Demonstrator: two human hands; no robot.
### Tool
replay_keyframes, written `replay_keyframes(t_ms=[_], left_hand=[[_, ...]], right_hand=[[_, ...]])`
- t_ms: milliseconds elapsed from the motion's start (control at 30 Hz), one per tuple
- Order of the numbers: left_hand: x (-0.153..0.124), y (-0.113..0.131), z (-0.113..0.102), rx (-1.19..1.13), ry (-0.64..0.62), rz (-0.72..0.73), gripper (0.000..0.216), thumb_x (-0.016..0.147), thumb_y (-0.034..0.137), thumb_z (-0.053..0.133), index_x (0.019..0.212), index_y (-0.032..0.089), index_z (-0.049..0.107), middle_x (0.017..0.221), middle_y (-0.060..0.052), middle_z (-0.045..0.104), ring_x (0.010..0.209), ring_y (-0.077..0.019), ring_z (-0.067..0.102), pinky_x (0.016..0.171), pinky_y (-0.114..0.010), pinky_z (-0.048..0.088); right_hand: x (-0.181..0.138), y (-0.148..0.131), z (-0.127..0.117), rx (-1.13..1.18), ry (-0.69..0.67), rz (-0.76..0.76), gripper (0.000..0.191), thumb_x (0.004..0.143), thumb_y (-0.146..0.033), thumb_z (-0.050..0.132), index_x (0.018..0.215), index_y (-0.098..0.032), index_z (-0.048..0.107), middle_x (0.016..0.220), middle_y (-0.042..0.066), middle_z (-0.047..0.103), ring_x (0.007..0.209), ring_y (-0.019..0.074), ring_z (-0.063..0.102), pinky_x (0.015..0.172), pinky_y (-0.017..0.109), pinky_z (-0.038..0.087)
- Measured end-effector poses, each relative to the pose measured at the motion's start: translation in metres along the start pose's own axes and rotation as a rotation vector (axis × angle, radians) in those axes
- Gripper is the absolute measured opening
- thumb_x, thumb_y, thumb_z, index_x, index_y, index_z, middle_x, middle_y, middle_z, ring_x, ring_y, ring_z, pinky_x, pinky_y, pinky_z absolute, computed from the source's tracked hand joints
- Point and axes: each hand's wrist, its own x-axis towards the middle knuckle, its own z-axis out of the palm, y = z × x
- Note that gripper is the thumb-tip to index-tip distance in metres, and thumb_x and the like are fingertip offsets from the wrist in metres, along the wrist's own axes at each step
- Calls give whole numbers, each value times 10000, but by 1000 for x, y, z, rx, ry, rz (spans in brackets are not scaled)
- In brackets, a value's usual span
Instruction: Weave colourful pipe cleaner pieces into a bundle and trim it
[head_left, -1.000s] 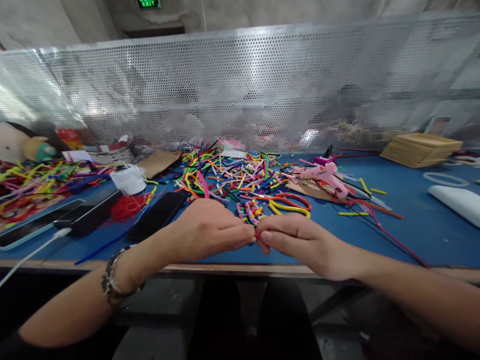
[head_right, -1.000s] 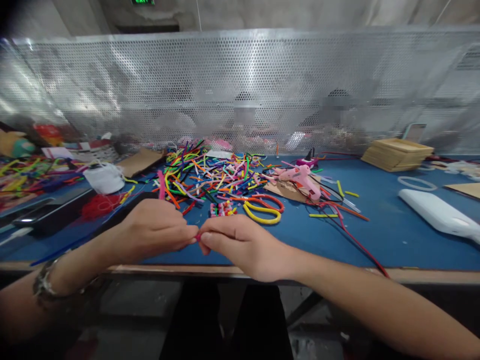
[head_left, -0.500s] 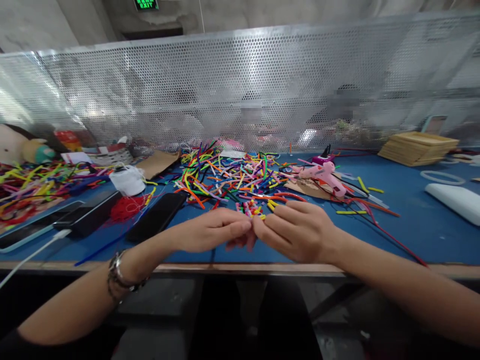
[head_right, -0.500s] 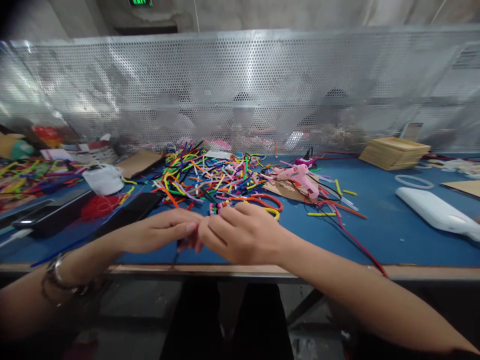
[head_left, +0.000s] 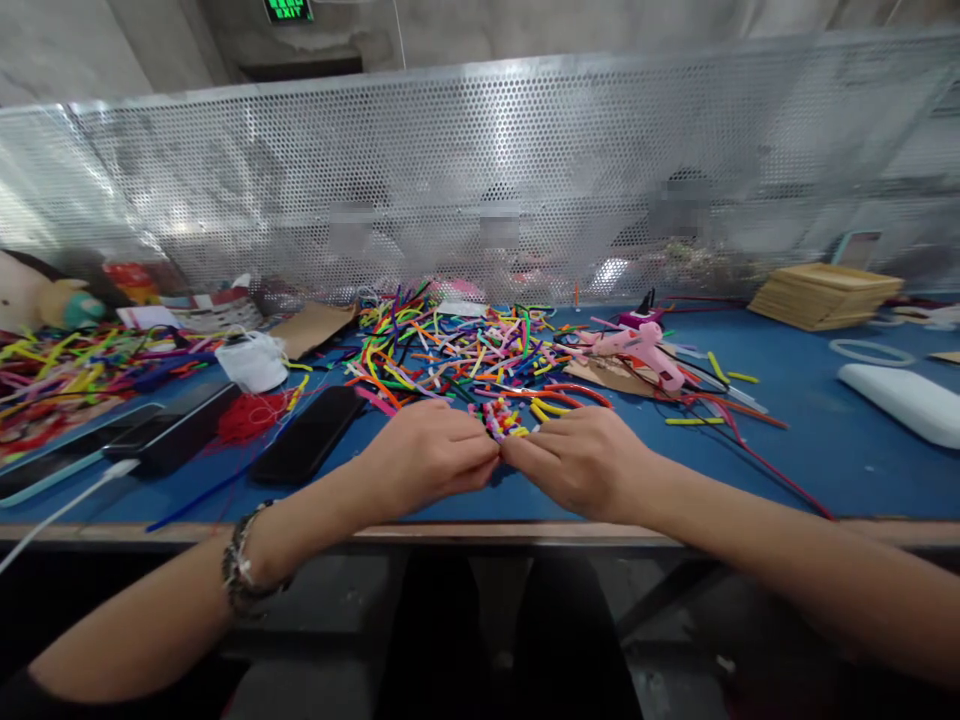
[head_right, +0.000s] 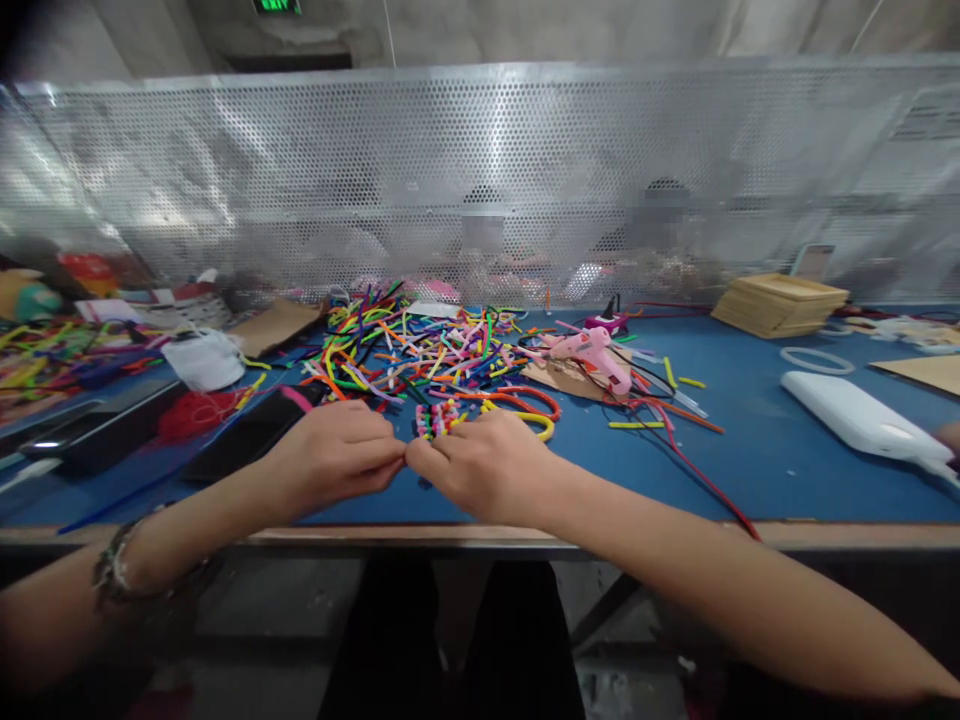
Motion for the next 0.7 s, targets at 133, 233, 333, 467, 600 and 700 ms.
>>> replay_keyframes(t_ms=[133,233,333,467,600,700], left_hand=[[0,-4,-7,380,28,245,219,839,93,375,755,113,577,521,33,535,495,-103,486,518,-254,362],[1,-5,-14,473,90,409,189,833,89,391,826,88,580,557,36,551,516,-90,495,560,-246,381],[3,-7,-17,446,118,453,166,830,106,424,833,94,589,569,42,562,518,-79,489,575,-236,379],[5,-8,-11,-20,-54,135,273,880,184,360,728,134,581,579,24,583,520,-81,493,568,-230,383],[4,-3,-4,-1047,-432,-358,402,900,350,281,702,121,544,580,1,556,516,-66,498,496,-168,402],[1,2,1,-1584,-568,-601,410,845,466,374,697,121,539,559,11,533,468,-52,462,439,-144,381]], right_hand=[[1,-6,5,591,-91,356,238,824,-194,348,620,-165,467,488,-36,437,433,70,335,435,212,217],[2,-11,5,1265,-183,554,248,824,-295,331,618,-180,406,435,-75,318,379,60,283,404,189,259],[0,-15,6,1594,-234,629,259,836,-351,267,638,-206,348,386,-120,155,308,62,147,323,192,207],[-4,-9,5,852,-6,361,259,867,-243,325,661,-165,460,468,-55,391,408,63,332,409,197,258],[-5,0,-6,-42,204,-146,234,852,-128,372,734,-135,574,493,-30,477,465,81,391,455,237,264],[-4,0,-15,-239,255,-303,181,831,-158,435,789,-127,609,513,-37,477,472,76,400,461,237,291]])
